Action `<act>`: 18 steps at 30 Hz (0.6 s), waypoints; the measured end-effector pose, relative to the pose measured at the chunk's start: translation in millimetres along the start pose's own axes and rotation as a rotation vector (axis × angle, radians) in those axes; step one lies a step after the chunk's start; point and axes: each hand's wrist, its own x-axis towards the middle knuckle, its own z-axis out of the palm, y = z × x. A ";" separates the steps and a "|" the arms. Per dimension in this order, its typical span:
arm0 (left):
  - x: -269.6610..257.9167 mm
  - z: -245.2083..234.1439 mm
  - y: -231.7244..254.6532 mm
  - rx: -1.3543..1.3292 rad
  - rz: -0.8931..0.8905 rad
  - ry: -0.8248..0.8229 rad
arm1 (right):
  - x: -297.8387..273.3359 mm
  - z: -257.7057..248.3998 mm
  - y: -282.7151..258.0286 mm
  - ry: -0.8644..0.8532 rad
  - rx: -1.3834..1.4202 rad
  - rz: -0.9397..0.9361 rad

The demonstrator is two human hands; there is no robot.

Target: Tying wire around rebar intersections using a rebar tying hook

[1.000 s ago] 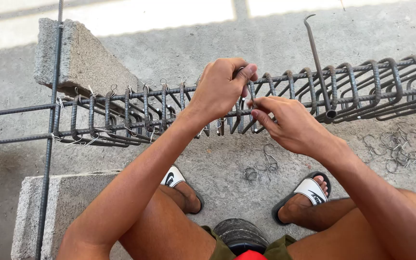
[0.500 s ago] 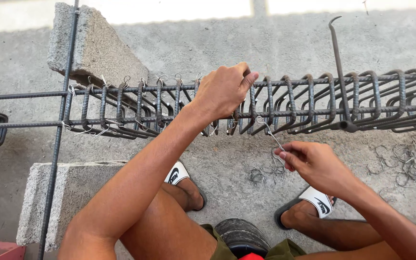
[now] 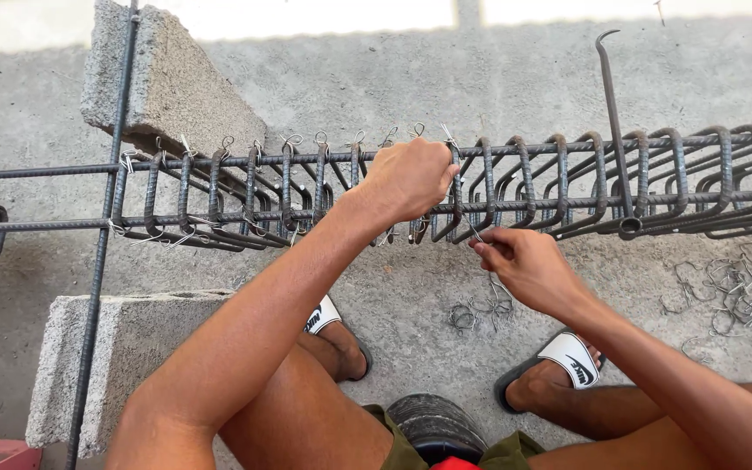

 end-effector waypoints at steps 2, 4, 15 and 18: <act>3.0 4.5 -2.6 0.040 0.019 -0.029 | 1.8 7.1 1.6 0.043 0.051 -0.035; 5.4 8.8 -6.1 0.080 0.029 -0.051 | 7.3 14.5 6.3 0.082 0.097 -0.078; 28.7 32.9 -25.6 0.173 0.041 -0.088 | 2.0 10.6 0.9 0.037 0.132 -0.020; 31.6 34.3 -30.8 0.144 0.022 -0.071 | 16.2 17.5 20.4 -0.016 0.132 -0.009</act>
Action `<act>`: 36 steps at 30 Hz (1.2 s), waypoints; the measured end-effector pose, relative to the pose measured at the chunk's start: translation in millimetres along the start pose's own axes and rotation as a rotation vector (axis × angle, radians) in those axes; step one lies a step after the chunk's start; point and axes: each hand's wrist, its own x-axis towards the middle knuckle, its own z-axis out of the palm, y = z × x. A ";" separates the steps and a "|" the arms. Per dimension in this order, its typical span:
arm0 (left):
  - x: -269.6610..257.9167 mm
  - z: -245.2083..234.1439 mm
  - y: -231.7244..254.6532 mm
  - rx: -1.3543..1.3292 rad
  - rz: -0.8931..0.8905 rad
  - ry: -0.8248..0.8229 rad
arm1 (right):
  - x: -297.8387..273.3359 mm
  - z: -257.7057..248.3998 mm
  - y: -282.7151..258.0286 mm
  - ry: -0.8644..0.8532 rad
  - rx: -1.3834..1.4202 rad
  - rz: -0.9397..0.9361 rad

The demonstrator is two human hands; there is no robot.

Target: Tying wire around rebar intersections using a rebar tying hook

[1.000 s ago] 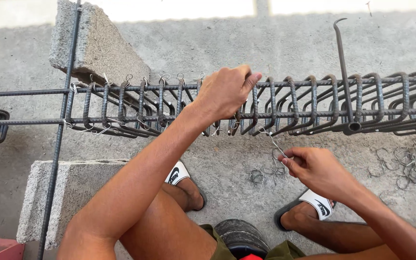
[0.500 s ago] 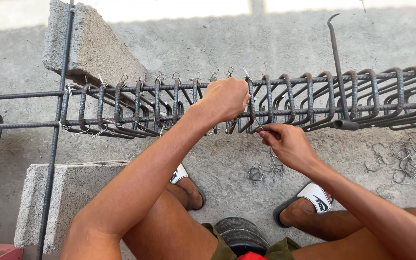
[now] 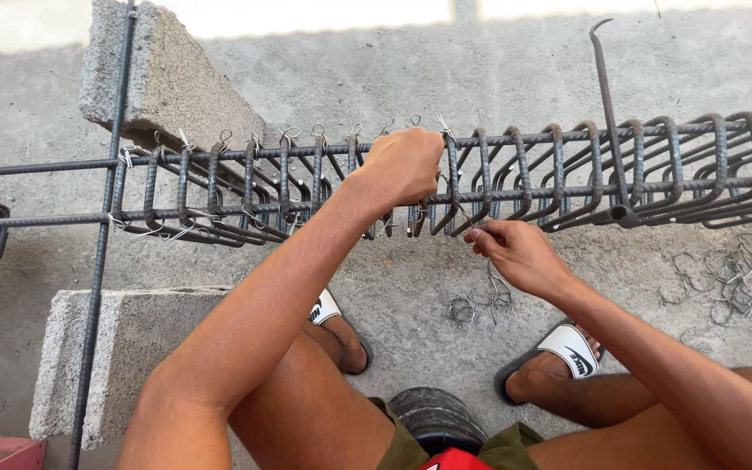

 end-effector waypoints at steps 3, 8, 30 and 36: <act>-4.1 -2.6 -2.4 -0.082 0.008 0.021 | 5.8 -0.7 4.2 -0.017 0.040 0.023; -9.0 -4.4 -2.0 -0.220 -0.012 0.064 | 5.9 -4.8 3.0 -0.016 0.044 0.019; -39.2 5.5 66.7 0.039 0.140 0.165 | -4.6 -19.0 -36.8 0.011 -0.033 0.078; -41.9 0.8 67.3 0.155 0.174 0.169 | 0.2 -14.4 -36.7 0.027 0.301 0.059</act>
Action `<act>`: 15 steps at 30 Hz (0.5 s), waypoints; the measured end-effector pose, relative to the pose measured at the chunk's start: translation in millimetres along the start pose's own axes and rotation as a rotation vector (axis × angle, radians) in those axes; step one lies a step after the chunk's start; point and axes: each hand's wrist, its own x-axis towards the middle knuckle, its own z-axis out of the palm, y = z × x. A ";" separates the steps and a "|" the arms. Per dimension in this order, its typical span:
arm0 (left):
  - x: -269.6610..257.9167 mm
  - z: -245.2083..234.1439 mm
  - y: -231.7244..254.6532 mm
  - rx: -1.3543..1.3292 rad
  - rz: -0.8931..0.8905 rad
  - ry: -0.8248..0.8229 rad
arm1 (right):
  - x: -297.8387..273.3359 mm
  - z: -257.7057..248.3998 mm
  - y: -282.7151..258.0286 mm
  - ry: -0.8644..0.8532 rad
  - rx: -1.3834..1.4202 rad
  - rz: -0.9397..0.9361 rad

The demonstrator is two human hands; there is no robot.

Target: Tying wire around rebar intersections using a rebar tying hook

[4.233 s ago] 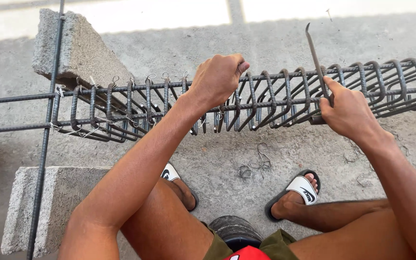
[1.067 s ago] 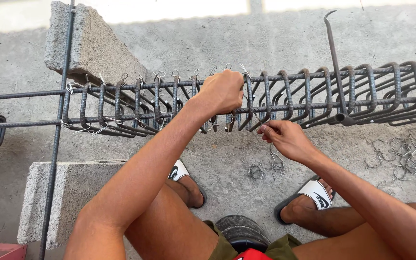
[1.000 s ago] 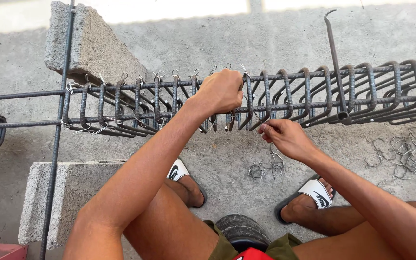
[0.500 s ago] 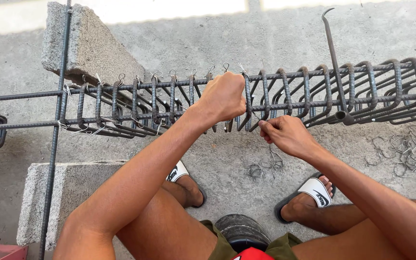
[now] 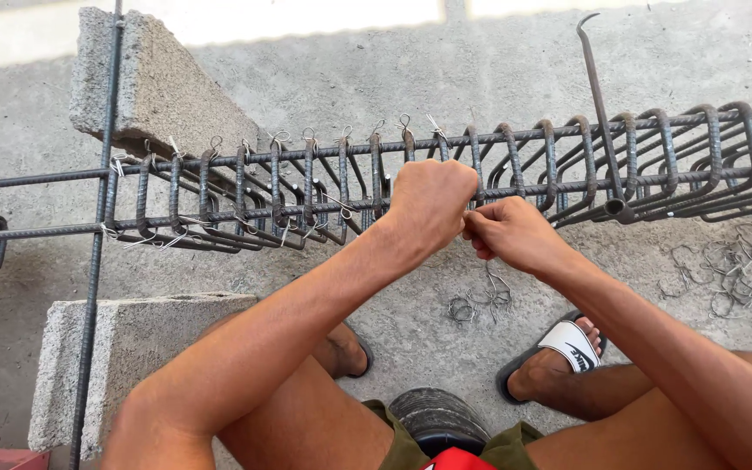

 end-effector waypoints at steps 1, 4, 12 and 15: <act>2.0 -1.5 -4.7 0.002 -0.007 0.000 | 1.1 -2.9 -0.9 -0.006 -0.002 -0.003; 1.8 -2.1 -14.4 0.026 -0.041 0.041 | 3.6 -6.4 1.7 -0.040 0.001 0.010; -1.8 0.6 -9.0 0.217 -0.006 -0.012 | 5.7 -12.9 -4.3 -0.099 -0.097 -0.009; 2.5 26.1 -12.2 0.276 0.028 0.045 | 1.1 -15.0 -13.8 -0.110 -0.151 -0.018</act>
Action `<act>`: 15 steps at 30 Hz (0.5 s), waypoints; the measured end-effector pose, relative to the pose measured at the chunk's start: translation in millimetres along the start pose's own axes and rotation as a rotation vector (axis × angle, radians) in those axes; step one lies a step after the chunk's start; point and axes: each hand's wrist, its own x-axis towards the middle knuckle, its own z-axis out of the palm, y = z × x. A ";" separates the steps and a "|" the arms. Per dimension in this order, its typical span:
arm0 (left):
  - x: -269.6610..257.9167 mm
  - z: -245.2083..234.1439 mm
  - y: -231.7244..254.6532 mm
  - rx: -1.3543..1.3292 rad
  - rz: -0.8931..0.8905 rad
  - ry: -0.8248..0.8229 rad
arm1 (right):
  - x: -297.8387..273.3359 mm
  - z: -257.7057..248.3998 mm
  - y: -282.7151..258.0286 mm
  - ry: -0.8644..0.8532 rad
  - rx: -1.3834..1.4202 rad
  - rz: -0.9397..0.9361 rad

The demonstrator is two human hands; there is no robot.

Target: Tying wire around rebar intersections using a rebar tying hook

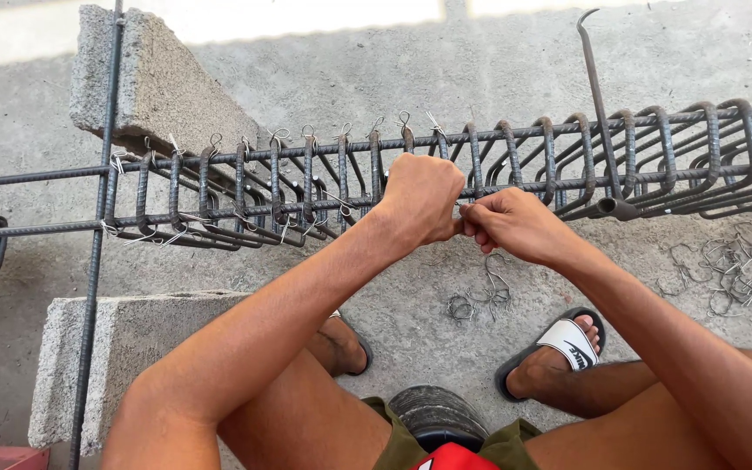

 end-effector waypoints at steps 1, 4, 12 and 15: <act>1.4 0.8 -0.7 0.001 -0.002 0.000 | 0.0 -2.0 -0.2 -0.001 -0.001 -0.002; 3.6 6.3 -2.0 0.073 0.030 0.070 | -2.0 -8.3 -0.5 0.015 -0.065 -0.018; -2.2 -2.9 -0.8 0.071 0.044 0.080 | -31.5 -32.0 -23.4 -0.007 -0.147 -0.009; -7.4 -14.9 -1.9 0.123 0.078 0.077 | -38.5 -59.2 -22.9 0.086 -0.226 -0.044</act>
